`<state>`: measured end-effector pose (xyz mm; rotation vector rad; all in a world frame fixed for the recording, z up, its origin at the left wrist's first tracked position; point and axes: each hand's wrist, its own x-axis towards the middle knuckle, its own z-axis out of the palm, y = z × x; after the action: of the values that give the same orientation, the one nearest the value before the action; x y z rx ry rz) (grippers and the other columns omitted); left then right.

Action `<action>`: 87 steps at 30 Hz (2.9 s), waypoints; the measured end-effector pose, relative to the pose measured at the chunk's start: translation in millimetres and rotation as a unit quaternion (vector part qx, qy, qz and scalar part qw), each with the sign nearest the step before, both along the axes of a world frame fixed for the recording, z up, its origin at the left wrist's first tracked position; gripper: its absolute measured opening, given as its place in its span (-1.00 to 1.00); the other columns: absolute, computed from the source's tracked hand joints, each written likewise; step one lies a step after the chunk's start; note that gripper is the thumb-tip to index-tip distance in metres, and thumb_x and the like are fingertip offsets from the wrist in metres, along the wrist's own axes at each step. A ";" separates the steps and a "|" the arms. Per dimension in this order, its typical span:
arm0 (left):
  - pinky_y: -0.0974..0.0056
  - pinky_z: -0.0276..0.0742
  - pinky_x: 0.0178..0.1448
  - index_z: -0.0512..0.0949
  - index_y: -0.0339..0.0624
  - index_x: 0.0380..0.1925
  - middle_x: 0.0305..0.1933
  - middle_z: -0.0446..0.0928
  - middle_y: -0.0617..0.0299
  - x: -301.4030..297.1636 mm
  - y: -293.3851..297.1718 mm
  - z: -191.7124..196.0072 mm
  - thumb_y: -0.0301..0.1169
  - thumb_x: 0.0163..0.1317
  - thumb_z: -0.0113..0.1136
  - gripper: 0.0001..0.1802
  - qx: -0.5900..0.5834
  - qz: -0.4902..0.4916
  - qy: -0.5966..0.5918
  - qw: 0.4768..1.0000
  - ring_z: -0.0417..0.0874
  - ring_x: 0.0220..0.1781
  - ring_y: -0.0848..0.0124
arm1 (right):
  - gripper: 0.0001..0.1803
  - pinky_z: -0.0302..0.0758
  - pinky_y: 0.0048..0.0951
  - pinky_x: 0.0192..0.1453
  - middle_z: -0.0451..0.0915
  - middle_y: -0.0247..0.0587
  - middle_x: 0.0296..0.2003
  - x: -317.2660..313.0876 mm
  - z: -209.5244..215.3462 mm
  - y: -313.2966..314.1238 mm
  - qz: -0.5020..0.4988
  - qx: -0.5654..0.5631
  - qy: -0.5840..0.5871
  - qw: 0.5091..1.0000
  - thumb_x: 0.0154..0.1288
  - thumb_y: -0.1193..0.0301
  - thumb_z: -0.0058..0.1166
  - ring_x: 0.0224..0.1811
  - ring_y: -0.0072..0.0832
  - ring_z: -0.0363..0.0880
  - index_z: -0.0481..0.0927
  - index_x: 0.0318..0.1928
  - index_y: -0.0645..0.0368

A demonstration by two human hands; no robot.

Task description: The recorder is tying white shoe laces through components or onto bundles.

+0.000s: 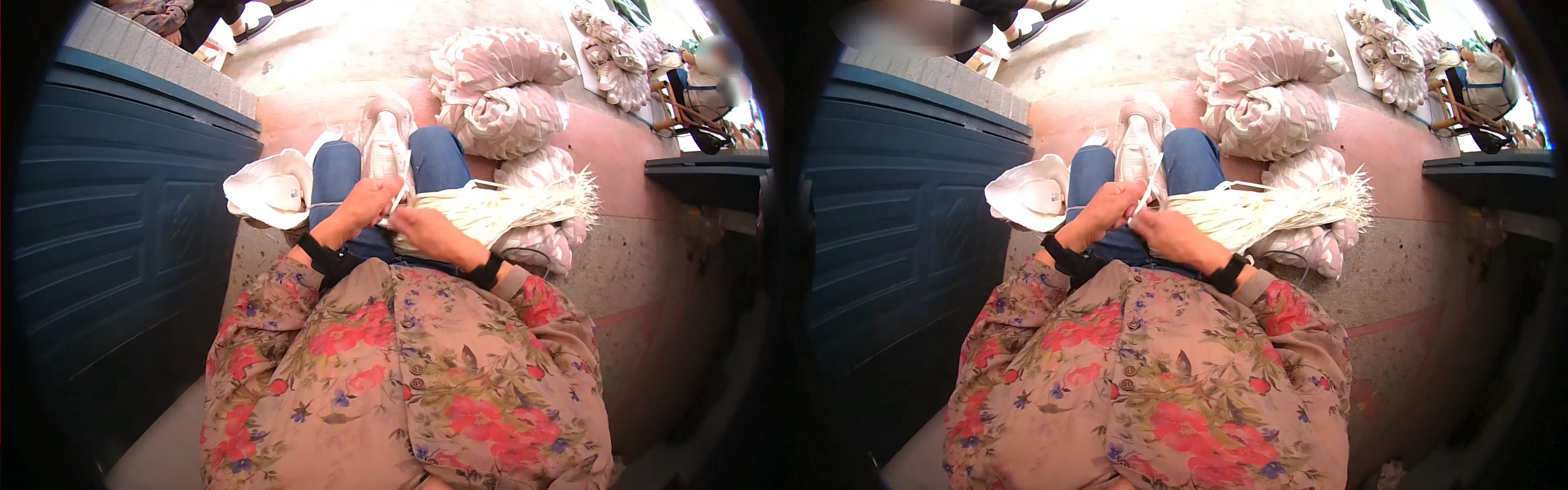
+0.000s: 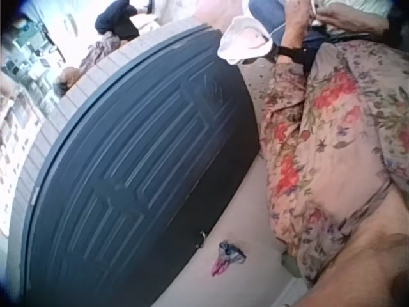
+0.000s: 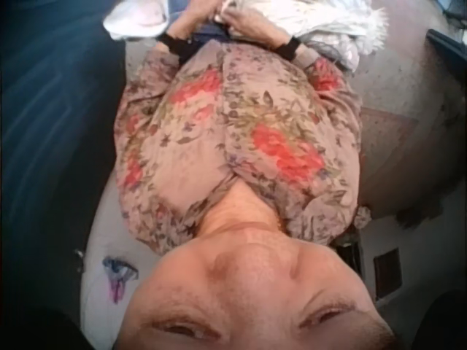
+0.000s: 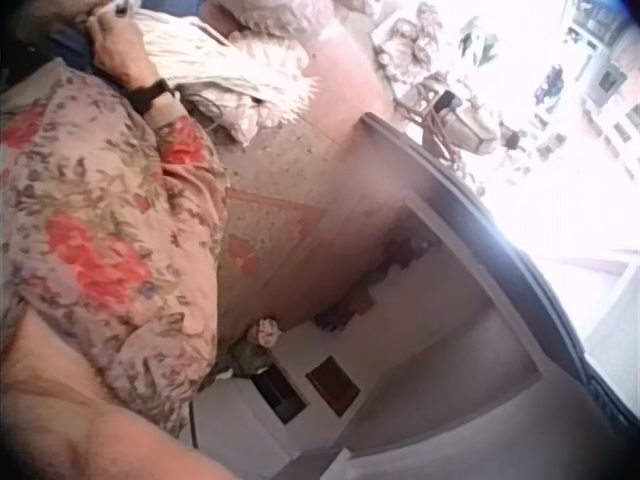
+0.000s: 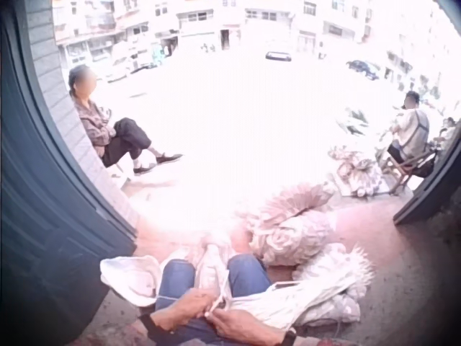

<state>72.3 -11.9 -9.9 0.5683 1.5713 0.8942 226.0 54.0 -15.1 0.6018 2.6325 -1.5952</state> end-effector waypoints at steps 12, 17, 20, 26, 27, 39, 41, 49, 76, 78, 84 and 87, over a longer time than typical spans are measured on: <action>0.36 0.34 -0.45 0.49 -0.33 -0.50 -0.65 0.43 0.10 26.1 -22.4 35.7 -0.34 0.11 0.06 -0.77 0.124 -0.251 0.144 0.949 0.41 -0.59 0.47 | -0.78 0.39 -0.50 -0.28 0.24 -0.52 -0.59 0.5 22.6 60.0 -0.292 -0.635 0.171 0.695 0.27 0.38 -0.18 -0.54 -0.65 0.26 0.35 -0.13 0.22; 0.34 0.37 -0.43 0.50 -0.34 -0.48 -0.62 0.47 0.06 33.1 -12.3 53.7 -0.34 0.11 0.05 -0.77 0.217 -0.282 0.084 0.931 0.47 -0.58 0.38 | -0.73 0.12 -0.69 -0.58 0.16 -0.46 -0.61 11.4 73.0 107.2 -0.261 -0.577 0.320 0.704 0.31 0.36 -0.18 -0.60 -0.71 0.10 0.29 -0.06 0.25; 0.36 0.39 -0.42 0.50 -0.32 -0.45 -0.59 0.48 0.09 16.3 -2.2 41.6 -0.35 0.14 0.03 -0.78 0.130 -0.264 0.043 0.955 0.48 -0.55 0.41 | -0.75 0.10 -0.72 -0.63 0.22 -0.45 -0.57 18.9 86.8 116.1 -0.280 -0.490 0.350 0.747 0.31 0.38 -0.17 -0.64 -0.74 0.09 0.34 -0.09 0.26; 0.13 0.47 -0.29 0.54 -0.19 -0.46 -0.46 0.52 0.01 -73.7 39.0 -34.1 -0.42 0.04 0.00 -0.86 0.280 -0.098 0.630 0.718 0.53 -0.38 0.15 | -0.70 0.24 -0.74 -0.55 0.39 -0.39 -0.47 37.3 72.4 111.8 -0.400 -0.376 0.293 0.783 0.27 0.45 -0.12 -0.56 -0.74 0.25 0.35 -0.01 0.30; 0.10 0.47 -0.27 0.54 -0.16 -0.47 -0.45 0.53 0.02 -80.1 39.7 -42.7 -0.39 0.05 0.00 -0.85 0.225 -0.135 0.644 0.718 0.53 -0.33 0.11 | -0.68 0.27 -0.74 -0.53 0.44 -0.36 -0.44 41.0 65.4 110.0 -0.430 -0.352 0.249 0.793 0.25 0.48 -0.11 -0.54 -0.74 0.30 0.34 0.01 0.30; 0.06 0.46 -0.27 0.53 -0.21 -0.52 -0.49 0.51 -0.07 -89.3 96.4 -49.6 -0.30 0.09 -0.04 -0.76 0.136 -0.177 0.546 0.807 0.54 -0.40 0.01 | -0.79 0.28 -0.73 -0.46 0.50 -0.48 -0.51 -17.7 -28.3 67.7 -0.279 -0.182 0.067 0.940 0.15 0.42 0.03 -0.51 -0.79 0.32 0.58 -0.24 0.27; 0.06 0.45 -0.27 0.52 -0.22 -0.54 -0.47 0.51 -0.07 -86.0 90.2 -56.6 -0.32 0.07 -0.05 -0.77 0.084 -0.193 0.533 0.820 0.54 -0.38 0.02 | -0.77 0.33 -0.67 -0.39 0.53 -0.42 -0.50 -30.1 -36.5 62.7 -0.256 -0.121 0.066 0.957 0.14 0.42 0.02 -0.48 -0.75 0.37 0.55 -0.25 0.33; 0.17 0.45 -0.19 0.56 -0.25 -0.37 -0.36 0.54 -0.05 -84.6 52.2 -52.5 -0.39 -0.04 0.07 -0.77 0.162 -0.109 0.392 0.899 0.56 -0.30 0.10 | -0.76 0.41 -0.35 -0.30 0.55 0.01 -0.48 -47.8 -45.0 64.9 -0.234 -0.046 0.023 0.971 0.06 0.33 -0.01 -0.41 -0.21 0.54 0.57 -0.37 0.26; 0.24 0.45 -0.37 0.55 -0.31 -0.46 -0.54 0.53 -0.03 -50.7 48.4 -40.7 -0.32 -0.04 0.18 -0.75 0.129 -0.062 0.449 0.882 0.57 -0.48 0.16 | -0.81 0.41 -0.24 -0.25 0.51 -0.06 -0.40 -71.6 -49.8 46.2 -0.296 0.121 0.000 0.948 0.08 0.34 -0.05 -0.32 -0.14 0.49 0.54 -0.39 0.18; 0.21 0.45 -0.36 0.55 -0.29 -0.50 -0.54 0.52 -0.03 -50.5 47.3 -38.9 -0.32 -0.07 0.19 -0.77 0.130 -0.049 0.436 0.889 0.57 -0.47 0.14 | -0.82 0.40 -0.24 -0.26 0.50 -0.07 -0.41 -71.9 -49.5 46.4 -0.288 0.132 0.013 0.948 0.09 0.35 -0.06 -0.32 -0.14 0.49 0.53 -0.39 0.18; 0.18 0.46 -0.34 0.56 -0.25 -0.54 -0.54 0.52 -0.03 -50.1 46.8 -38.9 -0.31 -0.08 0.19 -0.79 0.134 -0.027 0.416 0.899 0.56 -0.45 0.11 | -0.86 0.40 -0.23 -0.26 0.46 -0.07 -0.42 -78.4 -47.7 47.5 -0.215 0.217 0.049 0.951 0.11 0.42 -0.08 -0.33 -0.13 0.45 0.51 -0.40 0.20; 0.17 0.45 -0.32 0.55 -0.24 -0.55 -0.54 0.52 0.00 -50.8 45.3 -35.4 -0.30 -0.09 0.19 -0.79 0.129 -0.032 0.434 0.891 0.55 -0.43 0.11 | -0.88 0.39 -0.22 -0.23 0.46 -0.06 -0.40 -80.1 -47.3 47.7 -0.237 0.183 0.062 0.952 0.09 0.45 -0.08 -0.32 -0.11 0.45 0.51 -0.41 0.21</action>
<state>21.6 33.4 -45.3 1.3346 2.2150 0.8455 145.8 101.7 -62.4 1.2725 3.0759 -1.2475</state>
